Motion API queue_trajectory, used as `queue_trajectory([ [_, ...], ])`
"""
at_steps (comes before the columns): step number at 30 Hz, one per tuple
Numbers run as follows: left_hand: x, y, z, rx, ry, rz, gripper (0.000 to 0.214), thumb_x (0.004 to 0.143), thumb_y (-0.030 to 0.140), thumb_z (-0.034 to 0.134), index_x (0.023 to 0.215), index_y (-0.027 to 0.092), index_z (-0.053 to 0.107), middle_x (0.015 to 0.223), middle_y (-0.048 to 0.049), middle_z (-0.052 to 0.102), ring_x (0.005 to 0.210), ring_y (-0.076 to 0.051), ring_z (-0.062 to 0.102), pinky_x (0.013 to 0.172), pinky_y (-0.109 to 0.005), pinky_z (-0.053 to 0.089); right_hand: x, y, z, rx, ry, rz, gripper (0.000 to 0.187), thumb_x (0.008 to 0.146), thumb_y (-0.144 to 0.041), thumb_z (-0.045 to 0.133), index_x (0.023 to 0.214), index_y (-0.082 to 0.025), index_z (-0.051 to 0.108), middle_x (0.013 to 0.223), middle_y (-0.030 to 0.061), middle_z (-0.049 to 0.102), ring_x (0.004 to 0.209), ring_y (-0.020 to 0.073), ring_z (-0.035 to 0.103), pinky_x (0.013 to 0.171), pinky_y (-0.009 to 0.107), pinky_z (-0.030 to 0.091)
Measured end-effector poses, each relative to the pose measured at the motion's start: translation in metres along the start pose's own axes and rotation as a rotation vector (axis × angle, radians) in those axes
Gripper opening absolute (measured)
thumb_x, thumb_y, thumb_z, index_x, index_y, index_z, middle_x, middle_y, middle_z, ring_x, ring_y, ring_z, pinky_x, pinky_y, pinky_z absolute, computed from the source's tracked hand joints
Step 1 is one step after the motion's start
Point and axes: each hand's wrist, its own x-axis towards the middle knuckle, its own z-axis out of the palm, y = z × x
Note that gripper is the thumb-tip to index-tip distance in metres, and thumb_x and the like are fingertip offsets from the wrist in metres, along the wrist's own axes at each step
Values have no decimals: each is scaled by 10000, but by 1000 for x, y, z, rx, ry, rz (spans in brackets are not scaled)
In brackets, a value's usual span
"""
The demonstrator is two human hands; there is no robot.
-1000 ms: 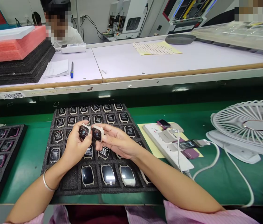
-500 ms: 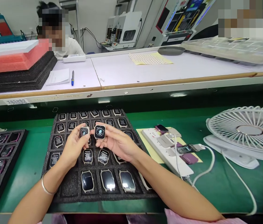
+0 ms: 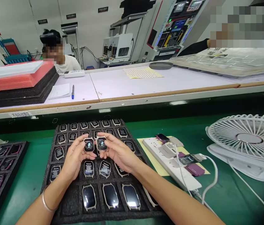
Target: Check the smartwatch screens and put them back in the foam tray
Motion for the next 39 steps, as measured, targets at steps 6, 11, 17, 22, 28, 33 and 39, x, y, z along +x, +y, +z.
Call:
queue_trajectory([
  [6, 0, -2, -1, 52, 1, 13, 563, 740, 379, 772, 1232, 177, 586, 964, -42, 707, 648, -159, 717, 654, -298, 583, -1, 1, 0, -73, 5, -36, 389, 798, -227, 747, 1165, -219, 618, 946, 21, 697, 649, 117, 651, 641, 268, 469],
  [11, -2, -2, 2, 103, 10, 11, 483, 724, 308, 741, 1159, 179, 576, 1007, -51, 699, 656, -168, 723, 664, -313, 589, -1, 0, -1, -126, 20, -49, 389, 786, -162, 723, 1159, -211, 626, 830, -14, 676, 638, 111, 650, 633, 252, 459],
  [17, 0, -4, 2, 166, 37, 59, 471, 701, 297, 758, 1114, 194, 555, 972, -22, 676, 602, -112, 649, 620, -273, 537, -4, 1, 0, -72, -41, -40, 398, 854, -298, 742, 1224, -204, 625, 877, 19, 716, 686, 128, 692, 674, 267, 511],
  [22, 4, -8, -2, 242, 133, 200, 475, 689, 236, 765, 1129, 208, 590, 890, 10, 632, 745, -113, 570, 675, -225, 464, -8, 0, 3, -54, -139, 11, 477, 858, -369, 770, 1286, -238, 604, 1081, 62, 713, 876, 203, 758, 842, 367, 571],
  [28, 3, -9, -3, 346, 110, 212, 409, 732, 238, 714, 1128, 208, 617, 841, 14, 599, 767, -141, 541, 722, -255, 434, -10, 0, 4, -48, -166, 15, 509, 793, -325, 842, 1239, -237, 613, 1100, 48, 676, 840, 188, 756, 833, 364, 587],
  [33, 1, -8, -2, 358, 132, 221, 433, 732, 253, 718, 1152, 220, 614, 879, 10, 604, 785, -149, 544, 743, -263, 440, -9, -1, 4, -20, -142, -14, 461, 796, -323, 842, 1200, -223, 645, 997, 30, 696, 831, 179, 750, 827, 340, 578],
  [39, 1, -8, -1, 339, 155, 259, 454, 725, 230, 725, 1159, 223, 590, 909, -2, 601, 818, -157, 568, 729, -261, 452, -7, -1, 3, -8, -147, 25, 451, 823, -291, 817, 1235, -245, 640, 971, 20, 698, 802, 173, 751, 775, 317, 580],
])
